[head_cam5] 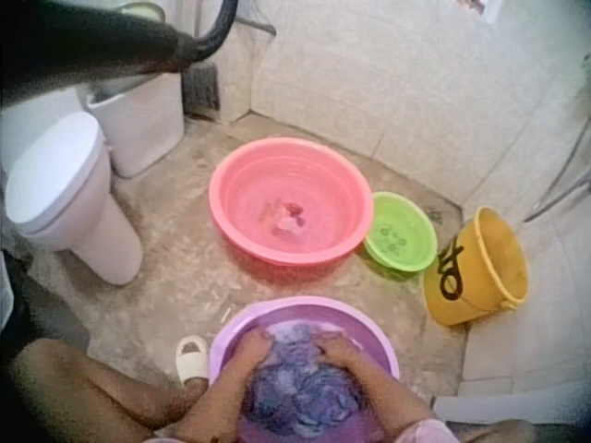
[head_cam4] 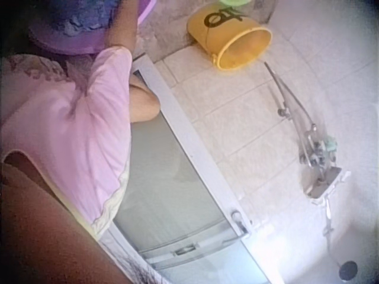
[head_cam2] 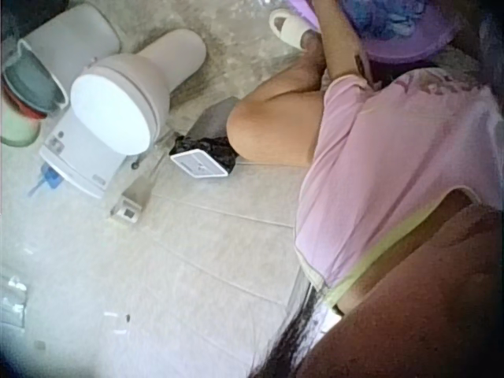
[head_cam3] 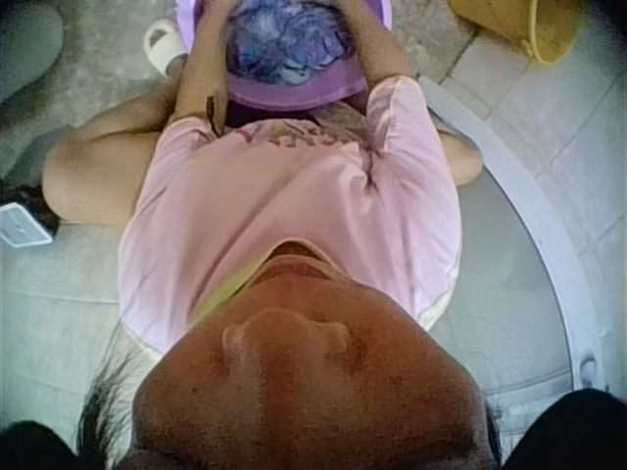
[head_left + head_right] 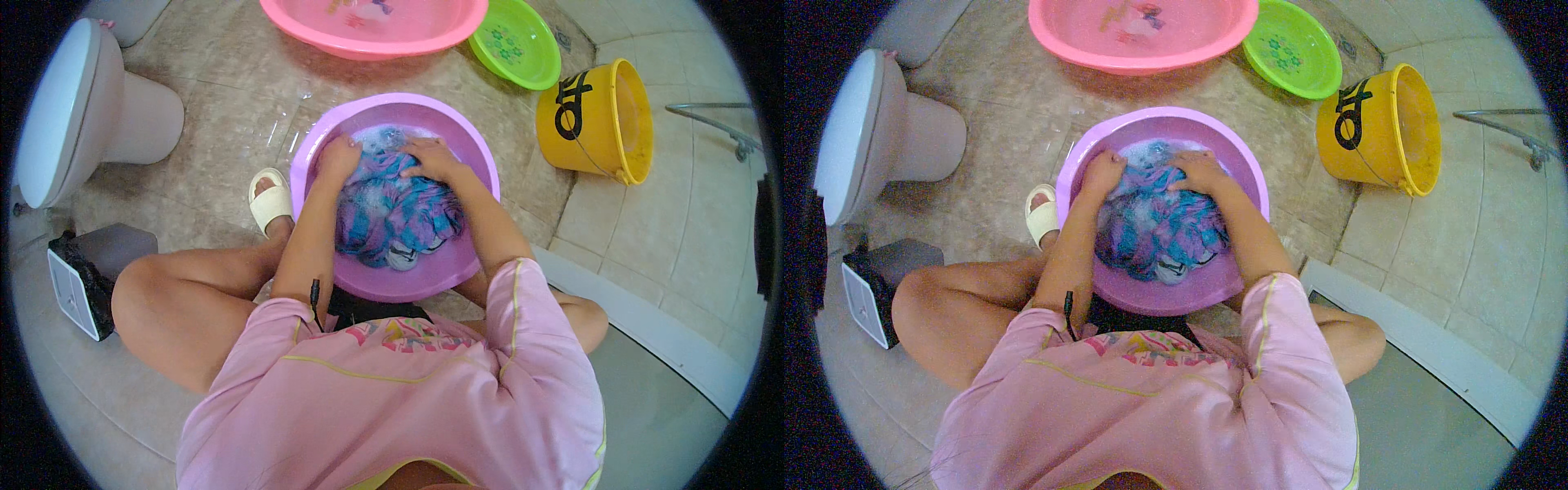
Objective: The person washes clothes by hand in a purple basin filled with soapy water. They scrub the garments together, lift them up to check progress, and add more detergent from a small container into the basin.
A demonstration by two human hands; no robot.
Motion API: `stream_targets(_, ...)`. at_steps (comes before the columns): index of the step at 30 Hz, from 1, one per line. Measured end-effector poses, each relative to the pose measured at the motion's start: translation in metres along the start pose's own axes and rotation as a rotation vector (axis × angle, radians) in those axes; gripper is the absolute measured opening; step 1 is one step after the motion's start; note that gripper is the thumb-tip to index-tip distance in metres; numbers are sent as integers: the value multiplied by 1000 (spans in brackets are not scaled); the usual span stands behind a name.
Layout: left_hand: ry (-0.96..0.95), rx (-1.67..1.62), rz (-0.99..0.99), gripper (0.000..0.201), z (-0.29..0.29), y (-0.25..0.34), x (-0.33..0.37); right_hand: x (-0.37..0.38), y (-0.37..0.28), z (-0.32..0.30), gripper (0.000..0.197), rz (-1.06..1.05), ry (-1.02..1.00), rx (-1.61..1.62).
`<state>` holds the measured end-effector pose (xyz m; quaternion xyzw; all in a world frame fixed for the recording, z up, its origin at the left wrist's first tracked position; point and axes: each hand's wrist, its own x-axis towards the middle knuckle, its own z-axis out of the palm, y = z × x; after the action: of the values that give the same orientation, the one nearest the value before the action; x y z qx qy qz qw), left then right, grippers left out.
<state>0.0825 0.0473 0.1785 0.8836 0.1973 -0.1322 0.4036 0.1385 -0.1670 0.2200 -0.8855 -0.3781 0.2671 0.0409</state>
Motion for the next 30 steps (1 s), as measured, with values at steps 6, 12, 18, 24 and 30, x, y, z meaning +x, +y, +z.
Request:
stream_targets(6,-139,-53,88,54,-4,11,1,-37,9,5,34,205,164,529)
stream_targets(12,-436,246,387,62,13,-6,1,-52,-6,-11,28,427,303,2095)
stream_targets(18,-500,-1357,-478,61,4,17,0,-29,36,32,44,624,384,1009)
stream_targets(24,231,-198,-64,72,104,-28,-3,33,-18,71,42,518,302,183)
stream_targets(30,-203,-114,-204,71,47,-20,7,33,-9,59,36,469,121,275)
